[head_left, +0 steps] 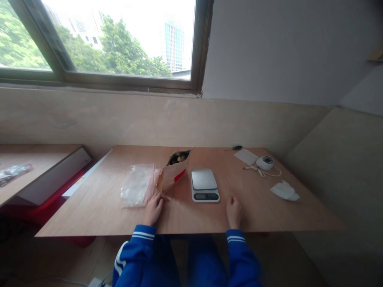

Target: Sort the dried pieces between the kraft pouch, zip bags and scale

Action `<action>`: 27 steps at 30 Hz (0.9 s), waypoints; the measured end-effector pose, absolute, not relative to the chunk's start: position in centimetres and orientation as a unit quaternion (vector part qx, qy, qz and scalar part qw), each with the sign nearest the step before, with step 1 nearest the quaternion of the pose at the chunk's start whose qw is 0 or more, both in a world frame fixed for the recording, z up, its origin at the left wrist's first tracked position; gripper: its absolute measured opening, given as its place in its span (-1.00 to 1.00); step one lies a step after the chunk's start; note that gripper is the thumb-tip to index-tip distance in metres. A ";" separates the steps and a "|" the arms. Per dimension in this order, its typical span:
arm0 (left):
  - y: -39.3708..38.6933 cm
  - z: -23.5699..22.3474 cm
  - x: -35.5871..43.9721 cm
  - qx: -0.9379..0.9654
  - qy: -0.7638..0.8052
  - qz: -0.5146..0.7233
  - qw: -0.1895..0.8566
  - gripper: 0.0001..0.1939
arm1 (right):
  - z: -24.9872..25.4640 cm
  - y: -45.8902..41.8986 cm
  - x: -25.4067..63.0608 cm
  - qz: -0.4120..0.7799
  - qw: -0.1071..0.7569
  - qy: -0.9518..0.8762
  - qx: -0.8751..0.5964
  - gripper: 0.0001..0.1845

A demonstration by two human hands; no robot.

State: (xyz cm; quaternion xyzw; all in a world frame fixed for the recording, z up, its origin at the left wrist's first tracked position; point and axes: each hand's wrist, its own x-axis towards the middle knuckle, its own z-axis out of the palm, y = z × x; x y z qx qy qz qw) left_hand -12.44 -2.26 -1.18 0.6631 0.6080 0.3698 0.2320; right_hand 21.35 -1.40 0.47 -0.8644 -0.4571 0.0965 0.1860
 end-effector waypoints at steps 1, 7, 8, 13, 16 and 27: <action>-2.3 -1.2 -12.5 0.664 0.607 0.370 0.232 -0.73 | 0.5 -1.4 21.3 0.093 0.170 -0.463 -0.865 -0.55; -2.4 -1.0 -12.4 0.659 0.620 0.355 0.234 -0.73 | 0.7 -1.3 20.9 0.076 0.107 -0.479 -0.868 -0.57; -2.4 -1.0 -12.4 0.659 0.621 0.354 0.234 -0.73 | 0.8 -1.3 20.8 0.079 0.106 -0.482 -0.866 -0.57; -2.2 -0.8 -12.4 0.661 0.620 0.353 0.234 -0.74 | 0.9 -1.3 20.7 0.094 0.098 -0.494 -0.859 -0.57; -2.2 -0.9 -12.5 0.667 0.614 0.351 0.233 -0.75 | 0.8 -1.3 20.7 0.083 0.096 -0.500 -0.857 -0.58; -2.2 -0.9 -12.5 0.672 0.610 0.355 0.226 -0.76 | 0.5 -1.5 20.9 0.078 0.102 -0.524 -0.842 -0.57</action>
